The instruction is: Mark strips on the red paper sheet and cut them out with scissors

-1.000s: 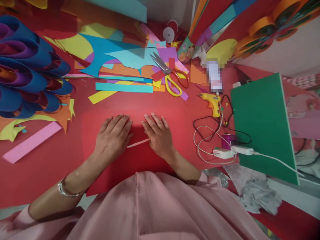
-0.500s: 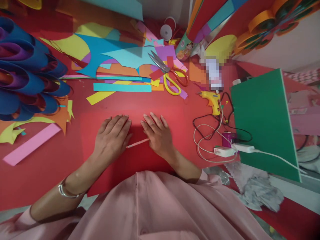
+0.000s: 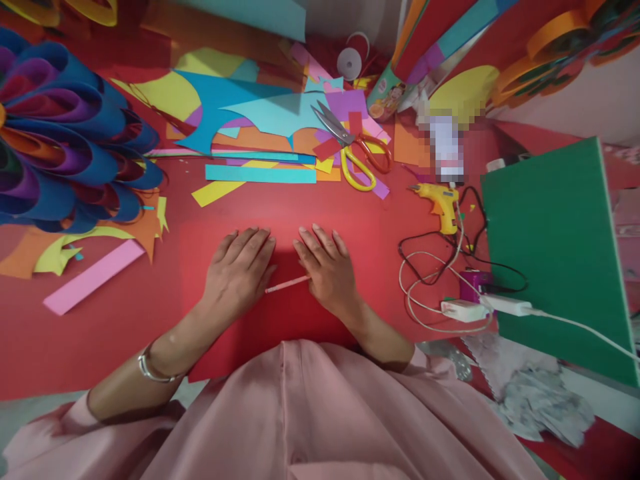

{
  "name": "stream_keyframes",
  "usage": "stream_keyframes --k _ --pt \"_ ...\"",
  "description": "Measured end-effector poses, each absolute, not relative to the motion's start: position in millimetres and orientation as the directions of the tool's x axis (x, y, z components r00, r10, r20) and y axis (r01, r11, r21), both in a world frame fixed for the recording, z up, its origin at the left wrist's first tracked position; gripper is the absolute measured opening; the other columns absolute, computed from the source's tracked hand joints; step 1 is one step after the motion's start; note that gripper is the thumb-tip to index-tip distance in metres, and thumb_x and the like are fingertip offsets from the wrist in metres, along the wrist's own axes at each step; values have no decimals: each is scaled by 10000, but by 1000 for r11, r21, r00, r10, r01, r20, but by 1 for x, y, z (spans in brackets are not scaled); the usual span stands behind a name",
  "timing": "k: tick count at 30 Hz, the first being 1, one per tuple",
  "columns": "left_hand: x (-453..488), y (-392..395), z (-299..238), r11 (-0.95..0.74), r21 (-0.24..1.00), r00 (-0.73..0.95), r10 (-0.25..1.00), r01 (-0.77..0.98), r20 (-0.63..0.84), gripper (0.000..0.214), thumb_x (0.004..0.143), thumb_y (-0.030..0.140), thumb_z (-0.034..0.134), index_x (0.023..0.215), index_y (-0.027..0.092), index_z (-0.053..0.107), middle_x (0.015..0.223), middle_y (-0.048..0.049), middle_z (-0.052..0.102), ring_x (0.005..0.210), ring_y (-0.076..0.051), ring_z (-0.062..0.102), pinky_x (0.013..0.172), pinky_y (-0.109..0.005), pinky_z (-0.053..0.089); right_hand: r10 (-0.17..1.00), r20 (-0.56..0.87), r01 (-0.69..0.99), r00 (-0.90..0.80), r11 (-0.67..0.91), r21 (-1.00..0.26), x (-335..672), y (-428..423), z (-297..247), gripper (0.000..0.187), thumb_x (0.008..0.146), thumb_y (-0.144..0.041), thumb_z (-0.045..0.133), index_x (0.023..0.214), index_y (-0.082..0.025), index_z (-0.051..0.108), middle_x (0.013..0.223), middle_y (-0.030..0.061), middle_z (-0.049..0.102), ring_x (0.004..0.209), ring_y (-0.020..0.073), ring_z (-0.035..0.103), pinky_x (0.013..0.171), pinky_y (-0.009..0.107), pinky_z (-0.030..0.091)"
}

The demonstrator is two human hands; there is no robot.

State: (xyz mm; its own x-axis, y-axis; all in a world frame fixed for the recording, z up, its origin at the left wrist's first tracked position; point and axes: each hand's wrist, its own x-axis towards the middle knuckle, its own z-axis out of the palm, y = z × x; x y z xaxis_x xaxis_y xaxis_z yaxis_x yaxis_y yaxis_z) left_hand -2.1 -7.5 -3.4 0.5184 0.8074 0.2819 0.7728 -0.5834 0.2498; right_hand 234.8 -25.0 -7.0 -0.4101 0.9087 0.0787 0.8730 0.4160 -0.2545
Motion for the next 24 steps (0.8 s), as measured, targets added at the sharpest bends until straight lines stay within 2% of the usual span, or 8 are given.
stream_keyframes --k 8,15,24 --pt "-2 -7 -5 -587 254 520 805 768 286 427 1049 247 616 1461 141 653 1484 -191 689 1404 -373 636 1204 -556 462 904 85 880 -418 426 -208 235 -25 -9 447 1118 -220 468 1541 -259 604 1672 61 549 1592 275 433 1317 543 290" --pt "1 -10 -4 -555 266 503 830 788 243 399 1065 290 597 1427 140 670 1505 -177 678 1440 -336 612 1242 -526 439 871 197 840 -450 487 -238 241 -26 -13 449 1087 -168 491 1520 -193 608 1623 113 599 1552 325 484 1281 574 331" --pt "3 -10 -1 -551 220 512 833 805 211 412 1082 326 567 1433 126 644 1518 -165 668 1451 -324 596 1249 -516 438 838 277 822 -471 531 -207 243 -22 -16 514 1073 -198 549 1587 -218 537 1583 131 635 1519 351 535 1263 565 371"
